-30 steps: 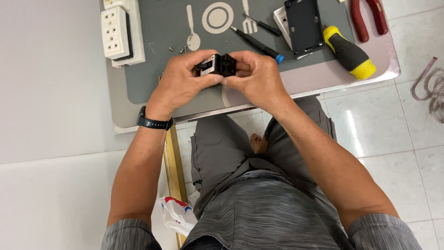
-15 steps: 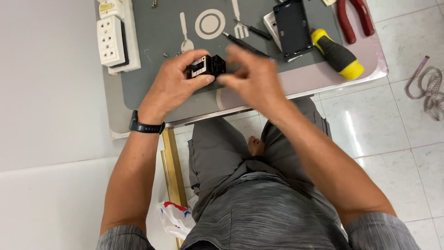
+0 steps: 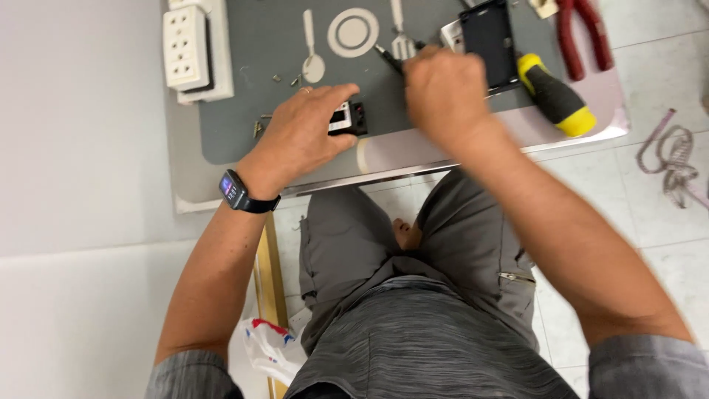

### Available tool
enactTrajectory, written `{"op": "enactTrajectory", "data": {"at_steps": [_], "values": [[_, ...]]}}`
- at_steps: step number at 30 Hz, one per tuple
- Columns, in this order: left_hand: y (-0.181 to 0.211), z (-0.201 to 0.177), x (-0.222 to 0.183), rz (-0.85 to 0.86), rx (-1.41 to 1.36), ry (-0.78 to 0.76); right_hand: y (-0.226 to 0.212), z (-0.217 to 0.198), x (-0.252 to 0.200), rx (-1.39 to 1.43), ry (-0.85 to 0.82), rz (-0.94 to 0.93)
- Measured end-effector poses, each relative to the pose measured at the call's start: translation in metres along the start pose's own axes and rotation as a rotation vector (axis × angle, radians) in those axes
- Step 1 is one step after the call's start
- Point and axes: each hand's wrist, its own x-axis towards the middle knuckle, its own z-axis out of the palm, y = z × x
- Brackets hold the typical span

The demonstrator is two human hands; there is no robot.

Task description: Assembling small electrical components by hand and using tools on a repair bench.

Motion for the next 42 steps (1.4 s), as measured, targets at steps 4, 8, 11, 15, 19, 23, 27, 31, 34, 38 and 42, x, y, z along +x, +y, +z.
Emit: {"op": "enactTrajectory", "data": {"at_steps": [4,8,11,15,19,23,27,31,34,38,42], "values": [[0.005,-0.003,0.009,0.018,0.002,-0.020,-0.021,-0.002,-0.005,0.126,0.015,0.097],[0.006,-0.009,0.010,-0.004,-0.013,-0.106,-0.001,-0.010,0.015,0.177,0.166,0.034],[0.007,-0.020,0.005,0.015,-0.148,-0.060,0.010,0.014,0.040,-0.062,0.003,-0.006],[0.006,-0.031,-0.003,0.029,-0.392,0.000,0.007,0.041,0.059,-0.226,-0.102,-0.109],[0.009,-0.038,-0.007,-0.033,-0.463,-0.039,0.012,0.044,0.058,-0.229,-0.216,-0.073],[0.003,-0.036,-0.005,-0.154,-0.577,-0.048,0.024,0.017,0.031,0.108,0.211,-0.020],[-0.007,-0.032,-0.007,-0.068,-0.605,-0.027,0.008,-0.062,-0.029,0.754,0.250,-0.102],[-0.006,-0.029,-0.007,0.031,-0.624,-0.028,-0.022,-0.071,-0.061,0.947,0.350,-0.134],[-0.003,-0.030,-0.009,0.049,-0.590,-0.002,-0.027,-0.069,-0.064,0.967,0.400,-0.043],[-0.006,-0.027,-0.011,0.073,-0.596,0.008,-0.028,-0.068,-0.064,0.959,0.426,-0.053],[-0.004,-0.027,-0.010,0.112,-0.563,0.028,-0.028,-0.066,-0.061,0.924,0.441,-0.064]]}}
